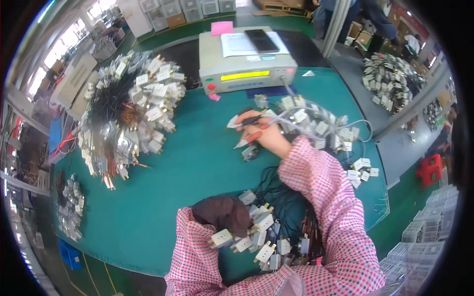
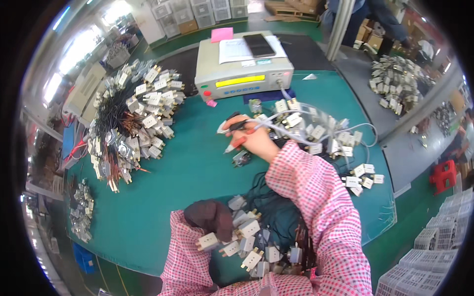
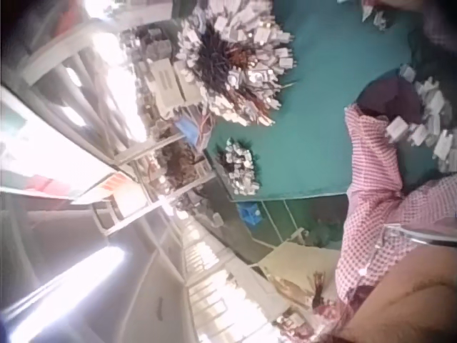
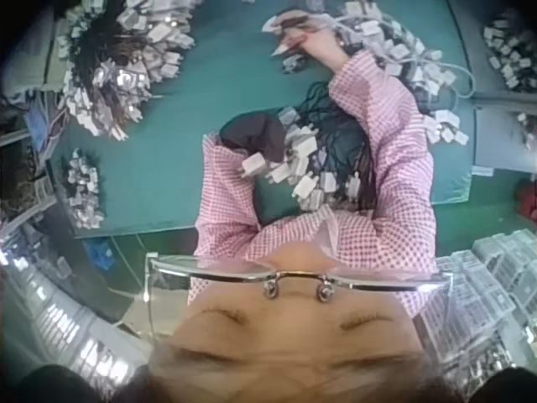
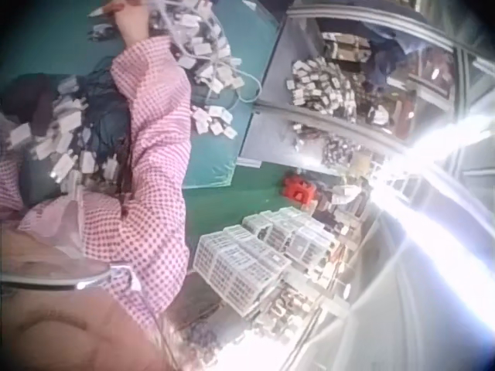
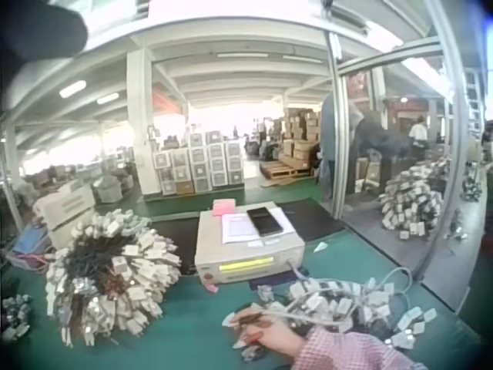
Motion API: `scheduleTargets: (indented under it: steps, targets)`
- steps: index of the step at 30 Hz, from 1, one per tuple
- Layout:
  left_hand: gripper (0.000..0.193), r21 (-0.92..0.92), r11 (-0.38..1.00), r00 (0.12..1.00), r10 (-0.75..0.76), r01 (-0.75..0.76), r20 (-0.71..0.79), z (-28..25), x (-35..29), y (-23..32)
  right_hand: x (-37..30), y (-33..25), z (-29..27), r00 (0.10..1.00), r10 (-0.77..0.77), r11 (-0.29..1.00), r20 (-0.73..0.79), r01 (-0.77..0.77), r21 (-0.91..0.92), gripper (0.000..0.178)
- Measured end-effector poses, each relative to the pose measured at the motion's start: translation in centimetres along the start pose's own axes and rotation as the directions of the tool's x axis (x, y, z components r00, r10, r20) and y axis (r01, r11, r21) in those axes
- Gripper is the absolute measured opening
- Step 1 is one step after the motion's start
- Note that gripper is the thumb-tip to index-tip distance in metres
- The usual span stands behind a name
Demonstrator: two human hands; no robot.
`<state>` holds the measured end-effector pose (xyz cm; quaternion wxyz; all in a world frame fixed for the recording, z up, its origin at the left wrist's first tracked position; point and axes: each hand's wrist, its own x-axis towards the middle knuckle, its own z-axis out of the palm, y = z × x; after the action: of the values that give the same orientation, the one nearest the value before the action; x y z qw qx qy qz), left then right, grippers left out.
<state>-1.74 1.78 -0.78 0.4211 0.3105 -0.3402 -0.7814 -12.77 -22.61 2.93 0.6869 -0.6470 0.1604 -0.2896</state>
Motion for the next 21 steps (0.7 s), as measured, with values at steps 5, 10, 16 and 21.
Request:
scheduleTargets:
  steps: [5,10,16,21]
  targets:
    - [0.032,0.226,0.940,0.843,0.331,-0.255,-0.424,4.0,2.1,3.1,-0.7,1.4,1.0,0.997,-0.032,0.999,-0.065,0.033,0.014,0.021]
    - [0.037,0.857,0.478,0.619,0.618,0.194,-0.485,7.1,2.9,1.8,-1.7,0.5,-0.9,0.933,-0.286,0.623,0.218,0.354,-0.697,0.027]
    - [0.050,0.891,0.275,0.585,0.677,0.361,-0.446,5.8,5.3,4.3,-2.1,1.4,-0.8,0.921,-0.326,0.526,0.215,0.365,-0.768,0.024]
    - [0.049,0.864,-0.006,0.751,0.497,0.504,-0.435,4.1,10.4,6.5,-2.5,1.3,-0.6,0.894,-0.409,0.472,0.183,0.379,-0.796,0.020]
